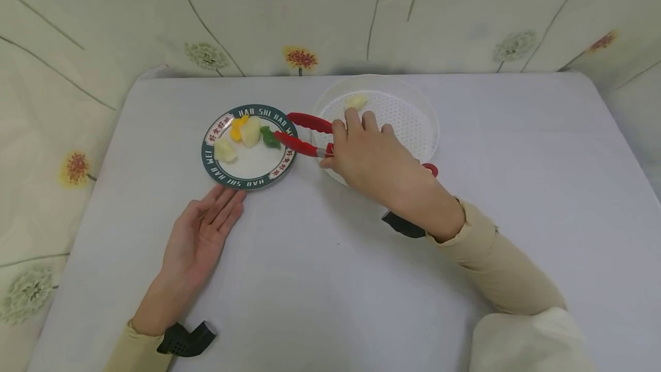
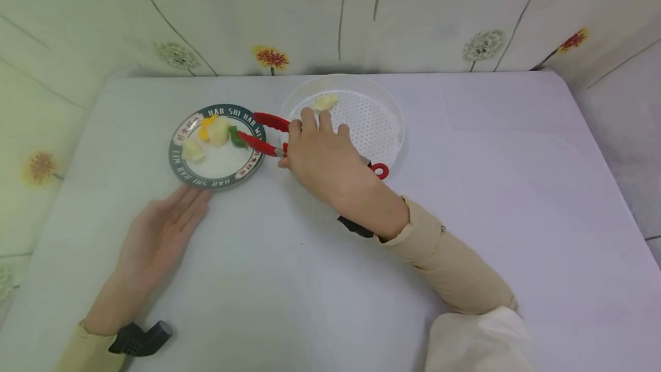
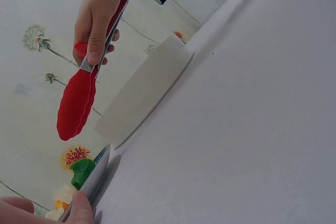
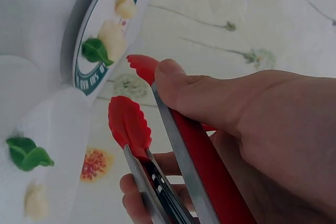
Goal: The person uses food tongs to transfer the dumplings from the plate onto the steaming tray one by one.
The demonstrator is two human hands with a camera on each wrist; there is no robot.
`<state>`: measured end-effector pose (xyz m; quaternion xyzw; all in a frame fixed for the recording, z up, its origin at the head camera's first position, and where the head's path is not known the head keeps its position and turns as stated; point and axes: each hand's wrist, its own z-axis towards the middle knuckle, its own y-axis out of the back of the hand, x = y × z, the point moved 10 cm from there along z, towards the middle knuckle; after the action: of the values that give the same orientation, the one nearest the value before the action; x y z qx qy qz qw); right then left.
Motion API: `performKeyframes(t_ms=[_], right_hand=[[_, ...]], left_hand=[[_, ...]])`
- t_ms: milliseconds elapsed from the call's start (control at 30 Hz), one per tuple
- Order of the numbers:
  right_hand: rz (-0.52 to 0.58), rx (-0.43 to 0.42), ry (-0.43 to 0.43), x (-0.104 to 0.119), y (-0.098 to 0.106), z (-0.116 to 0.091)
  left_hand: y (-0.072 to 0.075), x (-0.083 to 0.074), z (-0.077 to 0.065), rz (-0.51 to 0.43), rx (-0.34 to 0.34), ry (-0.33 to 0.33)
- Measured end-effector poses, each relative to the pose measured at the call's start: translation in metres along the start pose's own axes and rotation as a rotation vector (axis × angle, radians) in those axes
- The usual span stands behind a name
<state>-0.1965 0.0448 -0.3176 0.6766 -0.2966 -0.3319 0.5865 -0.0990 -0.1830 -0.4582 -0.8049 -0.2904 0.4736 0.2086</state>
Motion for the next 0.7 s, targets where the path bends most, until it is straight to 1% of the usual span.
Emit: performKeyframes(t_ms=[100,267,400,567,700], right_hand=[[-0.013,0.000,0.015,0.010,-0.001,0.004],[-0.024,-0.026,0.027,0.021,-0.004,0.012],[-0.035,-0.045,0.029,0.027,-0.008,0.021],[-0.019,-0.029,0.019,0.032,-0.013,0.030],[-0.014,-0.031,0.016,0.034,-0.015,0.035]], left_hand=[[0.001,0.001,0.000,-0.001,0.002,-0.001],[0.001,0.001,0.001,-0.009,0.008,-0.004],[0.001,0.000,0.000,0.008,0.011,-0.009],[0.000,0.000,-0.001,0.015,0.008,-0.013],[0.000,0.000,0.000,0.014,0.008,-0.014]])
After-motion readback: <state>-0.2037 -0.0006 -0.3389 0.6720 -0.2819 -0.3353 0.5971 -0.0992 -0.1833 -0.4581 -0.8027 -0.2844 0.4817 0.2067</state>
